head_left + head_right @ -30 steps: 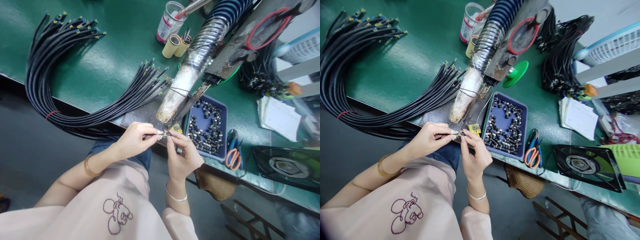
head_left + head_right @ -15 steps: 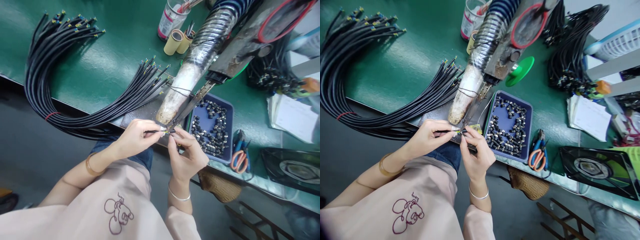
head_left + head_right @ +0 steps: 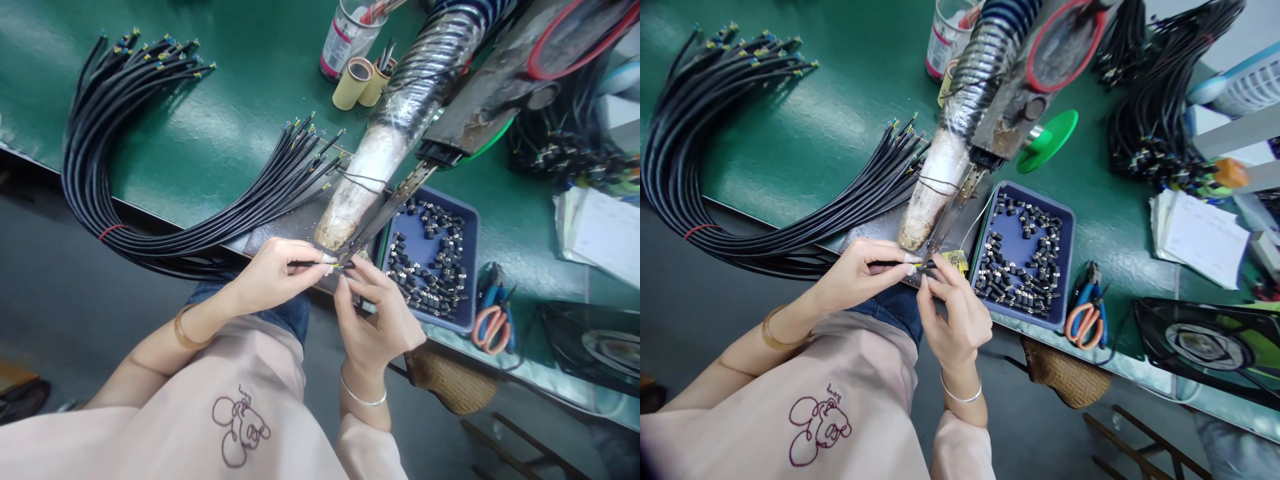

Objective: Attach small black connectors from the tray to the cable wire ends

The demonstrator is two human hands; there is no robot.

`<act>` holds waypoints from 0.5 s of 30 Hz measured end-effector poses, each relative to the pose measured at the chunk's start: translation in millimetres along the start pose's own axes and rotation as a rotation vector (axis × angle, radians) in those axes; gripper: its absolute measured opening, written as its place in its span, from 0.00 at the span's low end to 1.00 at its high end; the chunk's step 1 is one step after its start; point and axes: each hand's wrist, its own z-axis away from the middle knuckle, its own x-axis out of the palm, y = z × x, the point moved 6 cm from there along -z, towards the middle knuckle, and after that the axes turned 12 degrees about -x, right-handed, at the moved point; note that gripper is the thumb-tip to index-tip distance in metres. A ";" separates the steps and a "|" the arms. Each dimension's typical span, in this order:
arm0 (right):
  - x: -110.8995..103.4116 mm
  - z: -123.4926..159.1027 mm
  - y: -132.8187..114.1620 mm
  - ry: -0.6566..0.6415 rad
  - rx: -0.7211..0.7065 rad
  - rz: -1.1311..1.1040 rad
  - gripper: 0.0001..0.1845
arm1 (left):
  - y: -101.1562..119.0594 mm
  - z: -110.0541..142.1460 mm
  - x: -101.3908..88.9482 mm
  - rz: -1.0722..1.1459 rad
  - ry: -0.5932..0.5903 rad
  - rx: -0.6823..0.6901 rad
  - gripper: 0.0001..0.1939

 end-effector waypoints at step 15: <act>3.3 5.5 -3.1 -0.126 -0.028 -0.055 0.11 | -6.3 4.8 0.0 -0.104 -0.037 -0.027 0.11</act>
